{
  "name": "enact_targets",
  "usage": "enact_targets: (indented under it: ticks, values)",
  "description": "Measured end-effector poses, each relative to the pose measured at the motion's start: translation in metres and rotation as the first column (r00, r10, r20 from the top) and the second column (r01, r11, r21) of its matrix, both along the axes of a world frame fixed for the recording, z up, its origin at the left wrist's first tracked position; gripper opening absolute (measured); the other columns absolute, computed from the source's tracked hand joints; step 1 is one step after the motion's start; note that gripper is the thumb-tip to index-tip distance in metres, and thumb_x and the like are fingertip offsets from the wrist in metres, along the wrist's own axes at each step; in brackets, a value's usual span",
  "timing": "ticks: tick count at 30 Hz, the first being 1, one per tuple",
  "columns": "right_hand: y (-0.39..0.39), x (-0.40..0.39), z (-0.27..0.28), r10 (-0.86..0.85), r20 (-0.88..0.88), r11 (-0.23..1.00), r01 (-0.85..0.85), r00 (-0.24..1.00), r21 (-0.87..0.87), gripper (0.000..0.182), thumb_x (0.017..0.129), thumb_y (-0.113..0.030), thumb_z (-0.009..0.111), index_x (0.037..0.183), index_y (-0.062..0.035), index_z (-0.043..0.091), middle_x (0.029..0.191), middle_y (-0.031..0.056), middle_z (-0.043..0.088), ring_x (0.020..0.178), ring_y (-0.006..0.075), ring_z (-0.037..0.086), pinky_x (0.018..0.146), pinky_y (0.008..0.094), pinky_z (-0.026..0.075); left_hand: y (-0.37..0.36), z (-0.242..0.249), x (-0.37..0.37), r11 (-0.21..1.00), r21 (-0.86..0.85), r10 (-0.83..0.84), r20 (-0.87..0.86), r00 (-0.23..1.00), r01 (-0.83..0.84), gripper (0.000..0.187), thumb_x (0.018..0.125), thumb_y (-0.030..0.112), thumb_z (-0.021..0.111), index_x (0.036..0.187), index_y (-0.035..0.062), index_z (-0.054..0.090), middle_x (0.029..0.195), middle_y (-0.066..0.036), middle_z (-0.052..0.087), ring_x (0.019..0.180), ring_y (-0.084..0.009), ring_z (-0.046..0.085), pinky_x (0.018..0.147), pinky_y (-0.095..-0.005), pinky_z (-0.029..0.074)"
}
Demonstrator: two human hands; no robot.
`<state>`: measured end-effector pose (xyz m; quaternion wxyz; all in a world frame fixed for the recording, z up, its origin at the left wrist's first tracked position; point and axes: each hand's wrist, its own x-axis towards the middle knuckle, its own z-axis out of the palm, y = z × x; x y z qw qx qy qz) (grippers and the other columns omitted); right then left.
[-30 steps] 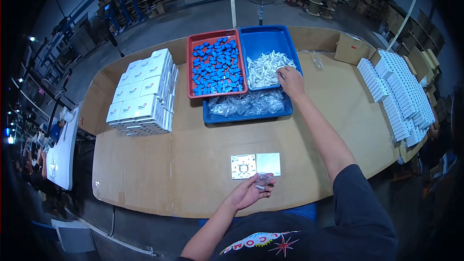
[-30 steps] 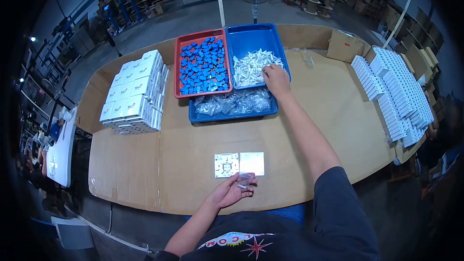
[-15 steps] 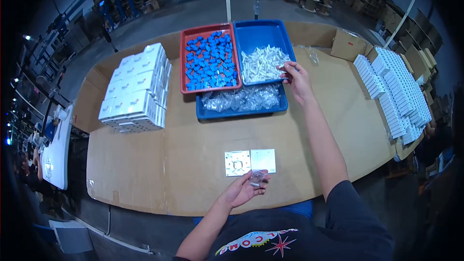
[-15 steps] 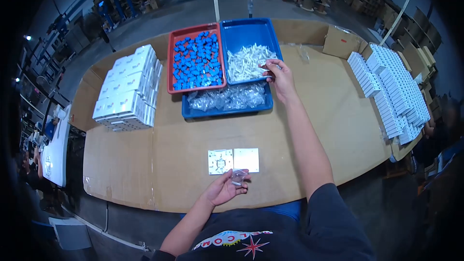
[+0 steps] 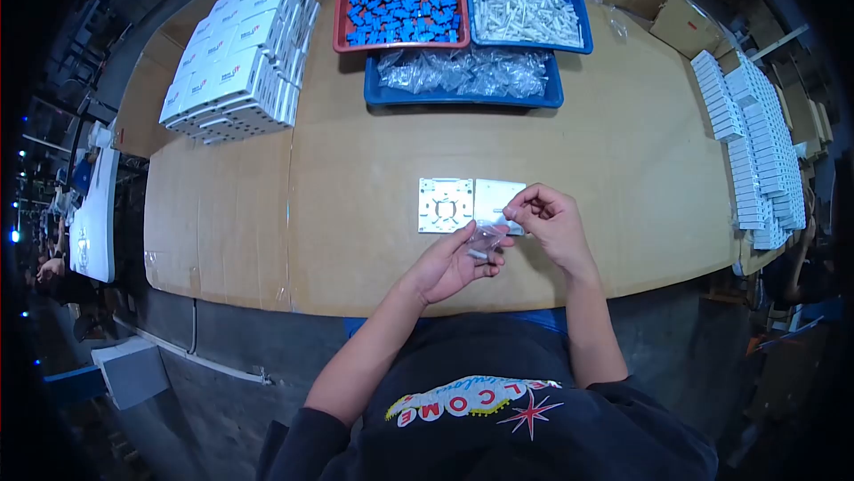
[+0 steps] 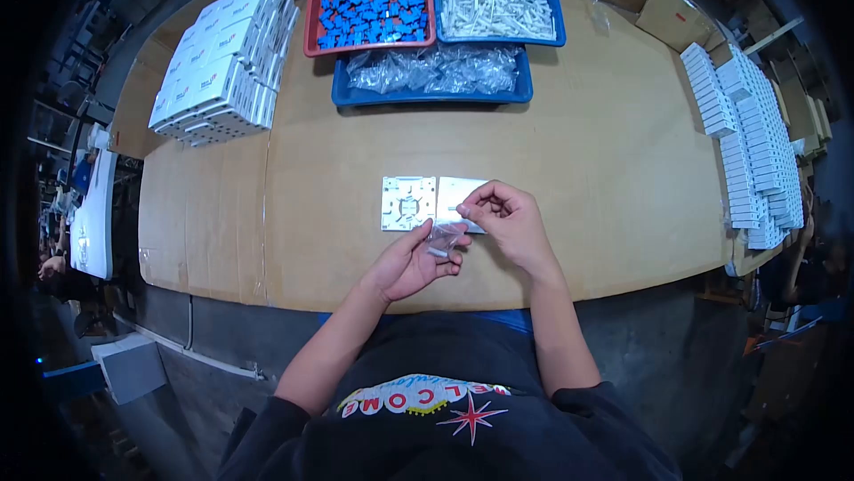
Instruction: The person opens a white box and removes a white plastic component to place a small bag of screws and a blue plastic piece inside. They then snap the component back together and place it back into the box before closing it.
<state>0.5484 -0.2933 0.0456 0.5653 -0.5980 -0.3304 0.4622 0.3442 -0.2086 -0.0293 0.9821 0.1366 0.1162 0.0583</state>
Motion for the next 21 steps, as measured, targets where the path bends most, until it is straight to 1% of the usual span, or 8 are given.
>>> enact_targets:
  ticks: [1,4,7,10,13,16,19,21]
  values:
    - [-0.005,-0.001,-0.002,0.004,0.045,1.000,-0.004,0.999,-0.003,0.008,0.096,-0.005,0.077,0.101,0.0014,0.075,0.088,-0.0017,0.068,0.076,0.0025,0.056,0.067,0.0204,0.044,-0.001,0.000,-0.001,1.000,0.007,0.001,-0.003,1.000,-0.001,0.057,0.115,0.044,0.035,0.148,0.0003,0.052,0.131,-0.015,0.069,0.108,-0.0248,0.069,0.098,-0.0417,0.055]
    - [-0.006,-0.001,-0.001,0.030,0.109,1.000,-0.030,0.994,0.001,0.010,0.096,-0.003,0.075,0.104,0.0013,0.076,0.095,0.0024,0.073,0.079,0.0043,0.061,0.070,0.0222,0.049,0.000,0.000,0.001,1.000,0.026,0.004,0.006,1.000,-0.004,0.057,0.115,0.045,0.035,0.145,0.0007,0.054,0.130,-0.014,0.069,0.109,-0.0245,0.068,0.098,-0.0413,0.055]
    - [-0.003,-0.001,0.011,0.114,0.309,0.993,-0.112,0.944,-0.023,0.012,0.096,-0.004,0.075,0.106,0.0000,0.079,0.091,0.0023,0.073,0.075,0.0051,0.058,0.067,0.0228,0.046,0.000,0.001,0.000,0.999,0.033,0.014,0.020,1.000,-0.015,0.055,0.115,0.045,0.035,0.142,0.0014,0.055,0.131,-0.015,0.069,0.108,-0.0246,0.069,0.098,-0.0412,0.055]
    - [0.001,-0.002,0.027,0.197,0.395,0.980,-0.190,0.897,-0.057,0.015,0.094,-0.004,0.076,0.107,-0.0021,0.080,0.089,0.0023,0.072,0.073,0.0060,0.056,0.064,0.0235,0.043,0.000,0.001,0.000,0.999,0.034,0.013,0.039,0.999,-0.014,0.053,0.115,0.044,0.035,0.141,0.0032,0.056,0.131,-0.015,0.069,0.106,-0.0246,0.069,0.097,-0.0415,0.055]
    - [0.005,-0.003,0.036,0.258,0.408,0.966,-0.222,0.876,-0.133,0.014,0.091,-0.004,0.077,0.104,-0.0030,0.081,0.091,0.0026,0.071,0.073,0.0065,0.055,0.063,0.0243,0.042,-0.001,0.003,-0.001,0.999,0.047,0.020,0.025,0.999,-0.022,0.052,0.115,0.044,0.035,0.141,0.0048,0.056,0.131,-0.016,0.069,0.104,-0.0243,0.070,0.097,-0.0415,0.055]
    - [0.009,0.002,0.040,0.376,0.462,0.925,-0.292,0.804,-0.243,0.012,0.090,-0.004,0.077,0.102,-0.0023,0.080,0.094,0.0030,0.072,0.073,0.0077,0.057,0.063,0.0253,0.043,-0.001,0.007,-0.001,0.996,0.086,0.011,0.000,1.000,-0.011,0.052,0.115,0.045,0.038,0.144,0.0048,0.055,0.131,-0.014,0.069,0.102,-0.0196,0.068,0.095,-0.0377,0.055]
    - [0.015,0.005,0.034,0.413,0.500,0.897,-0.434,0.761,-0.080,0.011,0.090,-0.005,0.077,0.100,-0.0011,0.079,0.101,0.0051,0.072,0.075,0.0105,0.062,0.067,0.0268,0.048,-0.001,0.008,-0.002,0.997,0.083,0.006,-0.011,1.000,-0.005,0.050,0.115,0.043,0.041,0.140,0.0036,0.057,0.129,-0.014,0.070,0.103,-0.0199,0.069,0.094,-0.0375,0.055]
    - [0.019,0.008,0.030,0.484,0.495,0.851,-0.520,0.722,-0.074,0.011,0.091,-0.006,0.077,0.100,-0.0002,0.079,0.107,0.0065,0.071,0.079,0.0124,0.065,0.071,0.0281,0.051,-0.002,0.005,-0.002,0.996,0.090,0.008,-0.018,1.000,-0.007,0.049,0.114,0.042,0.044,0.137,0.0029,0.060,0.128,-0.014,0.070,0.104,-0.0203,0.070,0.094,-0.0375,0.056]
